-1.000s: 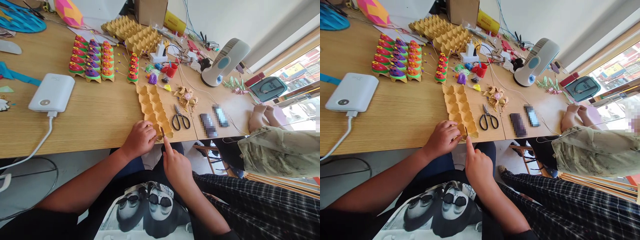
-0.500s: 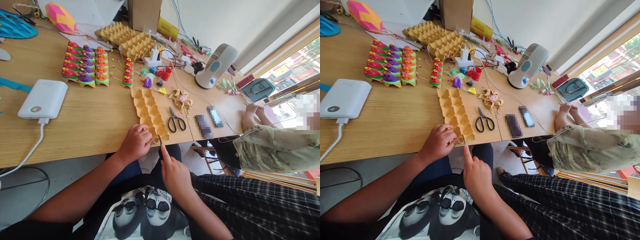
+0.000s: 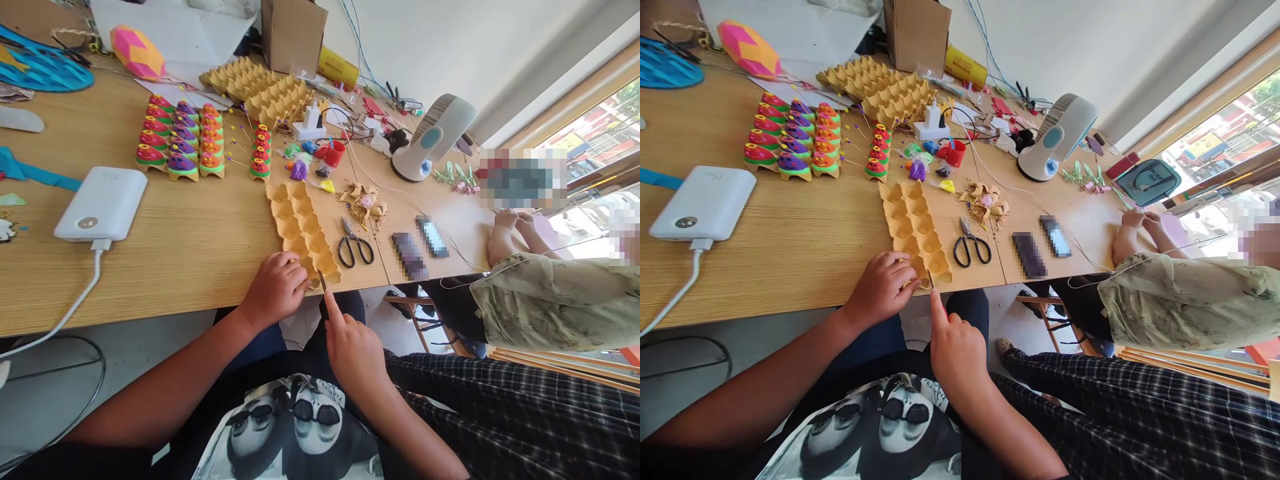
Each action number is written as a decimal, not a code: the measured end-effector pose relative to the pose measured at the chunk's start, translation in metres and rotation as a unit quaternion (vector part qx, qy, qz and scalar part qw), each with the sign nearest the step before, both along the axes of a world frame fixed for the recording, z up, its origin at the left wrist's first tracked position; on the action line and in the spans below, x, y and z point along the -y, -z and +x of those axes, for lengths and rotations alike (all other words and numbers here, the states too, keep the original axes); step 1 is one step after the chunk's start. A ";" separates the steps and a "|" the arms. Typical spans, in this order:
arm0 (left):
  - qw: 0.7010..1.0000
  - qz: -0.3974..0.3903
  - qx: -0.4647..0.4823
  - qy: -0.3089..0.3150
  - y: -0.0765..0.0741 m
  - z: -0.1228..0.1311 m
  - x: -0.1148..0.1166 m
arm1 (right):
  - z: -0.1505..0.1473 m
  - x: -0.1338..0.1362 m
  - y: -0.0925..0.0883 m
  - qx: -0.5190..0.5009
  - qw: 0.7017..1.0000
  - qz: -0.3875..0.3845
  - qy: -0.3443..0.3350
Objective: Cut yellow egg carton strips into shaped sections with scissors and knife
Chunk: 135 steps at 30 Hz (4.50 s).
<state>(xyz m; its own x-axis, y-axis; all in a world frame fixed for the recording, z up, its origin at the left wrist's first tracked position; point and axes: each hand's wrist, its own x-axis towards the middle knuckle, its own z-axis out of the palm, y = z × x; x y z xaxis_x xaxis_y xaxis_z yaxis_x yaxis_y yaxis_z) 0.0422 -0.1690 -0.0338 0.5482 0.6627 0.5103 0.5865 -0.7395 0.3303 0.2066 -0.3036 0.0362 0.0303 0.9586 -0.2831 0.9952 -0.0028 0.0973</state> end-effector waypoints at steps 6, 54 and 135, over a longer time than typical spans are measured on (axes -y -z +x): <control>1.000 -0.013 0.004 0.004 0.001 0.000 -0.001 | 0.006 0.016 0.007 -0.019 1.000 0.006 -0.010; 1.000 -0.012 0.000 -0.006 -0.001 0.000 0.001 | 0.001 -0.005 -0.002 0.008 1.000 -0.002 -0.011; 1.000 0.002 -0.009 0.001 0.000 0.000 0.000 | 0.004 -0.019 -0.005 -0.029 0.999 -0.025 -0.002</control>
<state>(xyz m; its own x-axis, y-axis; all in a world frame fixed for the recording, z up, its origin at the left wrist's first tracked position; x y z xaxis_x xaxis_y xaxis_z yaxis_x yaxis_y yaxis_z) 0.0420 -0.1688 -0.0337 0.5580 0.6596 0.5036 0.5914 -0.7418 0.3163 0.2103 -0.2842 0.0414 0.0078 0.9434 -0.3315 0.9992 0.0052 0.0384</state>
